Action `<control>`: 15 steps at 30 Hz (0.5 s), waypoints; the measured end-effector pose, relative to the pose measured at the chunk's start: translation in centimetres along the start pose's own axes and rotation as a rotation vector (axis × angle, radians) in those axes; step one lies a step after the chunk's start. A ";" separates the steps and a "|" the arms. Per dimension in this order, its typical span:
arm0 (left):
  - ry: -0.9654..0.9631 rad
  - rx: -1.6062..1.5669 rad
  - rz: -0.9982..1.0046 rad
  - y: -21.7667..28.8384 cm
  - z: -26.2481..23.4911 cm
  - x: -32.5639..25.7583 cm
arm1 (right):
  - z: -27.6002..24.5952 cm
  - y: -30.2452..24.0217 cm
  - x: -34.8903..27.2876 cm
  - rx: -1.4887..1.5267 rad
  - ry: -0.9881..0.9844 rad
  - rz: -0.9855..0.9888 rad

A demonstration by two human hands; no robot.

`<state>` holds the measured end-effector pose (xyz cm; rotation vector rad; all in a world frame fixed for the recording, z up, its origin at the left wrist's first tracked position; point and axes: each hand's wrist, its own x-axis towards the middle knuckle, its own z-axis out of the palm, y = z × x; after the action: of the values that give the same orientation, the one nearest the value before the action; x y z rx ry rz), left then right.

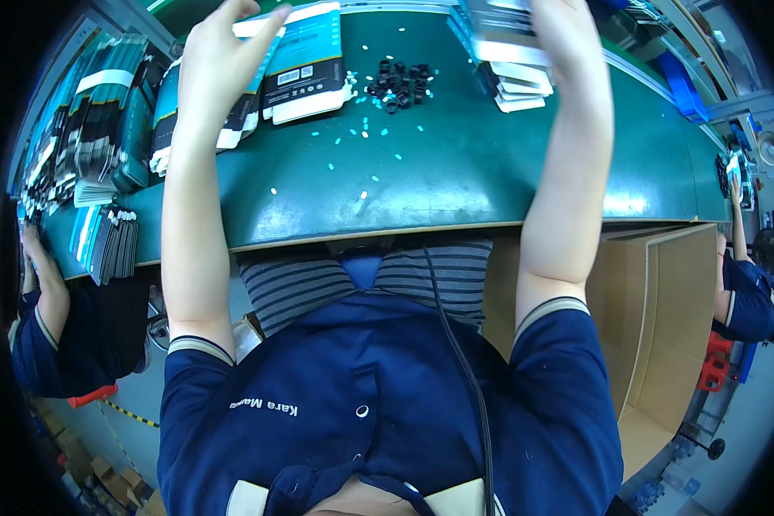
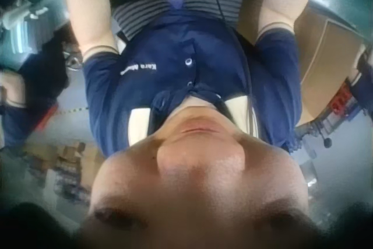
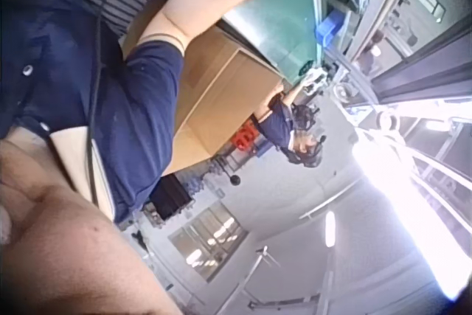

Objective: Assembling cardboard packaging boxes for mobile phone batteries on a factory assembly line.

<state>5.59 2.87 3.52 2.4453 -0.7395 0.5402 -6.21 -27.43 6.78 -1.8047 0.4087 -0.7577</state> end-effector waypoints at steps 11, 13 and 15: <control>-0.081 0.587 -0.070 -2.7 2.8 -1.7 | 0.7 2.9 -0.1 -1.291 0.238 -0.608; -0.081 0.551 -0.082 -2.7 2.6 -1.1 | 2.3 1.5 -0.1 -0.874 -0.024 -0.994; 0.064 0.666 -0.030 -4.1 2.2 -1.8 | 6.2 2.1 -3.4 -0.721 -0.396 -0.647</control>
<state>7.11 5.20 -0.58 3.0137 -0.5513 0.9729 -4.45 -21.68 2.52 -2.7643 -0.2260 -0.6945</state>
